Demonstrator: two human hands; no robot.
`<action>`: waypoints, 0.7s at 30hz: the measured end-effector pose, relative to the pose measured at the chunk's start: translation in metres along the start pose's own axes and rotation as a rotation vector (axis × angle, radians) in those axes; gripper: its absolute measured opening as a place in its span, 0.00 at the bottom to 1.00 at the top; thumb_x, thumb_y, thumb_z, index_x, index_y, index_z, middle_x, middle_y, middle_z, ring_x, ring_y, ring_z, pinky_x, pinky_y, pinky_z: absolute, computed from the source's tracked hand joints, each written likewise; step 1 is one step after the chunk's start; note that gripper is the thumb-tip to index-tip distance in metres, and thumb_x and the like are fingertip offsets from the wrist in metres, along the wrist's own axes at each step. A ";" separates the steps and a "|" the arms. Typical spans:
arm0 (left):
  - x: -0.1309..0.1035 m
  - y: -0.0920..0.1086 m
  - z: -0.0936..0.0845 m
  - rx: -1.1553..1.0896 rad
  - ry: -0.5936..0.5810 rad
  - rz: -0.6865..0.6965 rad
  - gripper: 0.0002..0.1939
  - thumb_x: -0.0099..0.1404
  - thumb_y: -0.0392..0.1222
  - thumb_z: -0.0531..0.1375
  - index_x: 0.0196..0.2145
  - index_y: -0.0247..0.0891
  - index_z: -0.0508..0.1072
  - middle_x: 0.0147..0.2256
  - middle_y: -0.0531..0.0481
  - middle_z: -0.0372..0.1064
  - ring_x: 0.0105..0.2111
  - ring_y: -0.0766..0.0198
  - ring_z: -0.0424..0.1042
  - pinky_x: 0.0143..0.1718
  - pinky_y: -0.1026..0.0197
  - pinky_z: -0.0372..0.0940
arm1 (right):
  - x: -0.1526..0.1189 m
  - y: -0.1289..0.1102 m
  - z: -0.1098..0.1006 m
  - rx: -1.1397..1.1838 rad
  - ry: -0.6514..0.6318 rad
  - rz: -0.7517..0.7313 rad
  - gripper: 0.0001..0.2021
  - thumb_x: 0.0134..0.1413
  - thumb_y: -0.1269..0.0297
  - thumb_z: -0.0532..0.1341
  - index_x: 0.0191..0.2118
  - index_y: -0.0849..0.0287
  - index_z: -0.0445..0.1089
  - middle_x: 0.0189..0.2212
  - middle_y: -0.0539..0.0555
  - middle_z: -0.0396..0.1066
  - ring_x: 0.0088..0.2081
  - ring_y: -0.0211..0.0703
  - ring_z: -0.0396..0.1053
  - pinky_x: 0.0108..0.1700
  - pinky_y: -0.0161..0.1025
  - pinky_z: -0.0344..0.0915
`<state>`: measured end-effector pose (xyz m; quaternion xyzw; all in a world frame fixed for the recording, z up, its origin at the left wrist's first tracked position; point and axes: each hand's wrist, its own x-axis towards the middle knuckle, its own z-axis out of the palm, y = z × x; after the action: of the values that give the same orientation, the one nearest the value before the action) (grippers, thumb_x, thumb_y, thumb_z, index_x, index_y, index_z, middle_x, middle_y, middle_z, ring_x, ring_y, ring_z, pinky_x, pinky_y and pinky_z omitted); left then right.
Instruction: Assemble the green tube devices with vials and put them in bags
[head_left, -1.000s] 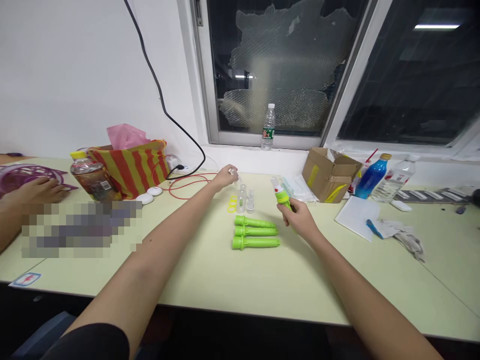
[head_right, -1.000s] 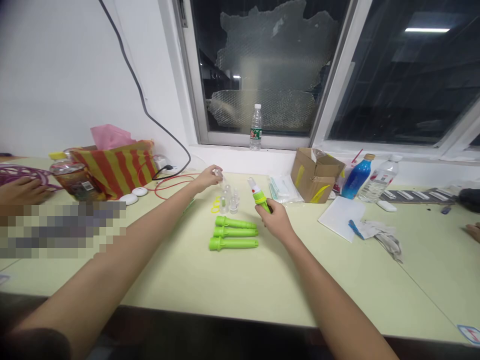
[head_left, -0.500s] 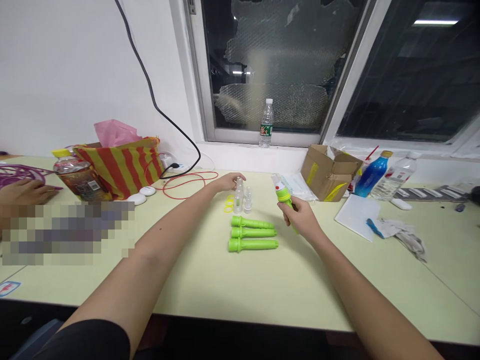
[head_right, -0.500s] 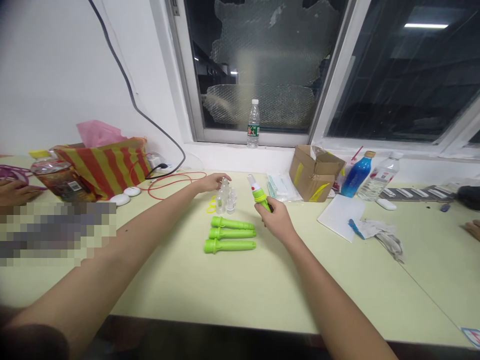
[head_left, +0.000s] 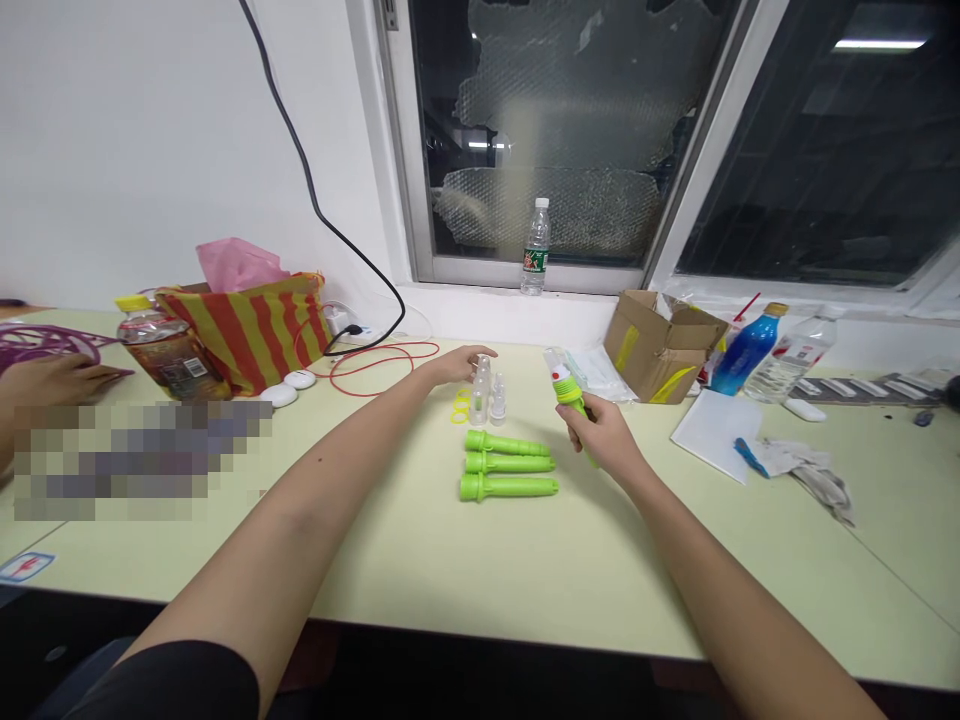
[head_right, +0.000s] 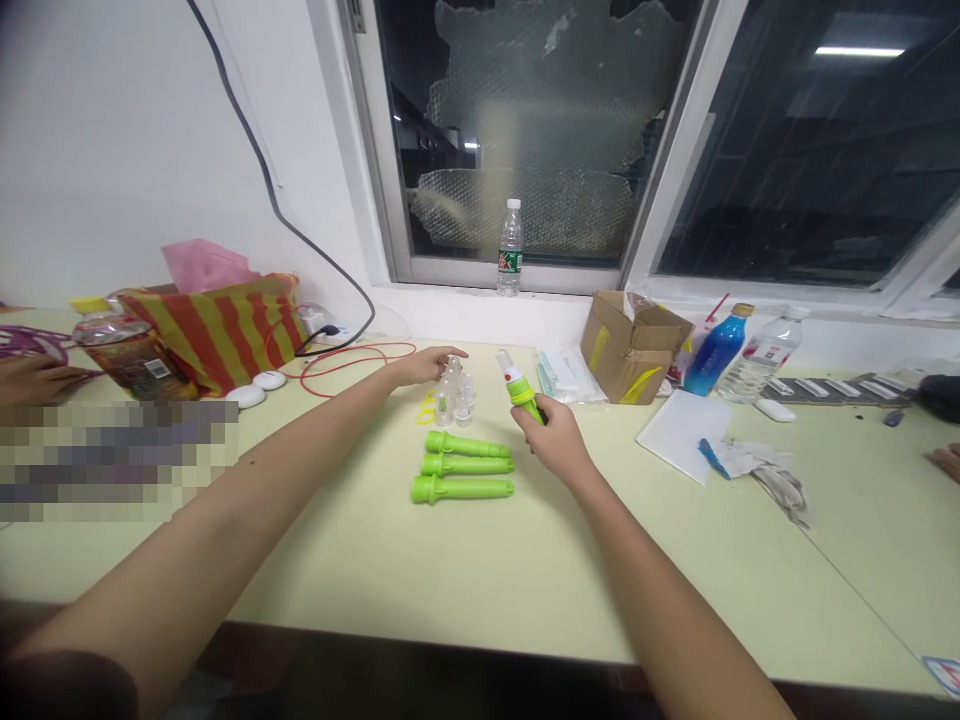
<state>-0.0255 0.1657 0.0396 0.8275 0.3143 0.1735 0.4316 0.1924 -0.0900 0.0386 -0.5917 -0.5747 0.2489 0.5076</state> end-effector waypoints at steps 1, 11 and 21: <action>0.001 -0.001 0.000 -0.001 -0.002 0.009 0.35 0.47 0.26 0.56 0.55 0.38 0.67 0.37 0.49 0.67 0.32 0.69 0.65 0.33 0.66 0.66 | 0.000 0.000 0.000 0.000 0.001 0.000 0.15 0.56 0.53 0.59 0.26 0.57 0.60 0.16 0.45 0.61 0.19 0.37 0.62 0.25 0.36 0.59; -0.002 0.007 0.005 0.017 0.035 -0.003 0.36 0.46 0.26 0.55 0.55 0.38 0.67 0.37 0.48 0.68 0.32 0.67 0.68 0.34 0.64 0.66 | 0.000 0.000 0.001 0.006 -0.009 0.003 0.14 0.56 0.53 0.60 0.27 0.57 0.61 0.17 0.45 0.60 0.18 0.36 0.61 0.24 0.35 0.59; -0.036 0.052 0.023 -0.065 0.651 0.282 0.18 0.58 0.34 0.57 0.48 0.36 0.68 0.46 0.41 0.69 0.43 0.60 0.72 0.49 0.54 0.66 | -0.001 -0.001 0.001 -0.019 -0.030 -0.004 0.15 0.56 0.53 0.59 0.25 0.56 0.59 0.16 0.45 0.59 0.19 0.37 0.61 0.25 0.36 0.56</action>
<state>-0.0200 0.1051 0.0689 0.7500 0.3124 0.4960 0.3065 0.1913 -0.0910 0.0389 -0.5917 -0.5858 0.2513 0.4936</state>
